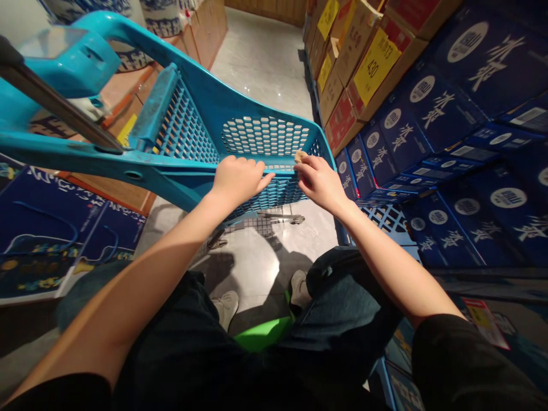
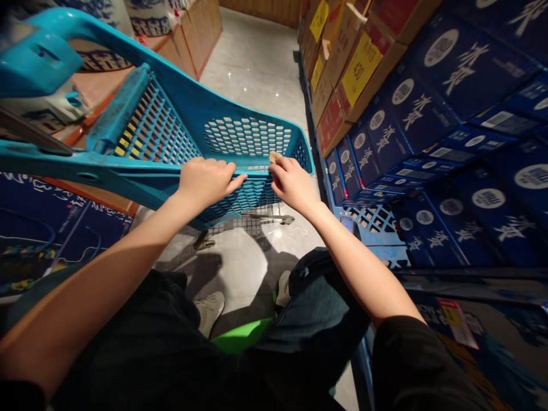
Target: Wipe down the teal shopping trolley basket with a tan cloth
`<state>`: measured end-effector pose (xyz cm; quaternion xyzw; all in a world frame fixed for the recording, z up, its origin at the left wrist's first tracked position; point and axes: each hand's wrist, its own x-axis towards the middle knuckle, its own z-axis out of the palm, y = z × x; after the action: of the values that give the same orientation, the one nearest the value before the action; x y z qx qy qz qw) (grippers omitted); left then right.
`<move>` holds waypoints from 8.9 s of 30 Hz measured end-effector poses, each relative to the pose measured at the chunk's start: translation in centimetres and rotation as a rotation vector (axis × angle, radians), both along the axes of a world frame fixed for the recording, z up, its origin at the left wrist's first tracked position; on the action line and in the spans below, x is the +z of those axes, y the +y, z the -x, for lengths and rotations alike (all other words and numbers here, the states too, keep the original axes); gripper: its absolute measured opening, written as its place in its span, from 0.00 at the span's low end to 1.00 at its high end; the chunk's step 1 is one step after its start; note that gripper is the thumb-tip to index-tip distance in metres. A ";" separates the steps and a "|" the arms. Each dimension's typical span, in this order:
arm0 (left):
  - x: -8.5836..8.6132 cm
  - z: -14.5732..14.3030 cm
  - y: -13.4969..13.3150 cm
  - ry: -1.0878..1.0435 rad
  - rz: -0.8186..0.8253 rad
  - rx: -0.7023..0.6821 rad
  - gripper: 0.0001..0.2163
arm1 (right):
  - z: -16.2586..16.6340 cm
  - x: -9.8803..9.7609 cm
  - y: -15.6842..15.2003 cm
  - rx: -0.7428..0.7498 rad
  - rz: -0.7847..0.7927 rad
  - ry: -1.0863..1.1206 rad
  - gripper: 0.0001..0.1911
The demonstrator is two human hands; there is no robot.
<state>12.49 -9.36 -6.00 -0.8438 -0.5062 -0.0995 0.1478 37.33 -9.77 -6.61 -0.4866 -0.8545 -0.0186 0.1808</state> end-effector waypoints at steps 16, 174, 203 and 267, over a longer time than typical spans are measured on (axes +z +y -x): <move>-1.1 0.3 0.4 -0.033 -0.084 -0.032 0.18 | 5.6 0.9 0.0 0.113 -0.009 -0.038 0.18; -1.6 0.0 0.4 -0.144 -0.074 -0.040 0.19 | 1.5 3.2 -0.6 0.170 0.177 -0.139 0.27; -1.7 -0.1 0.4 -0.106 -0.112 -0.048 0.18 | -1.7 2.7 -0.1 0.039 0.169 -0.165 0.27; -1.9 0.1 0.5 -0.115 -0.108 -0.039 0.20 | 3.1 3.2 -1.6 0.045 0.124 -0.289 0.30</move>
<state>12.39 -8.84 -7.90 -0.8372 -0.4912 -0.1779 0.1616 34.28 -11.33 -3.45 -0.4697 -0.8819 -0.0316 0.0259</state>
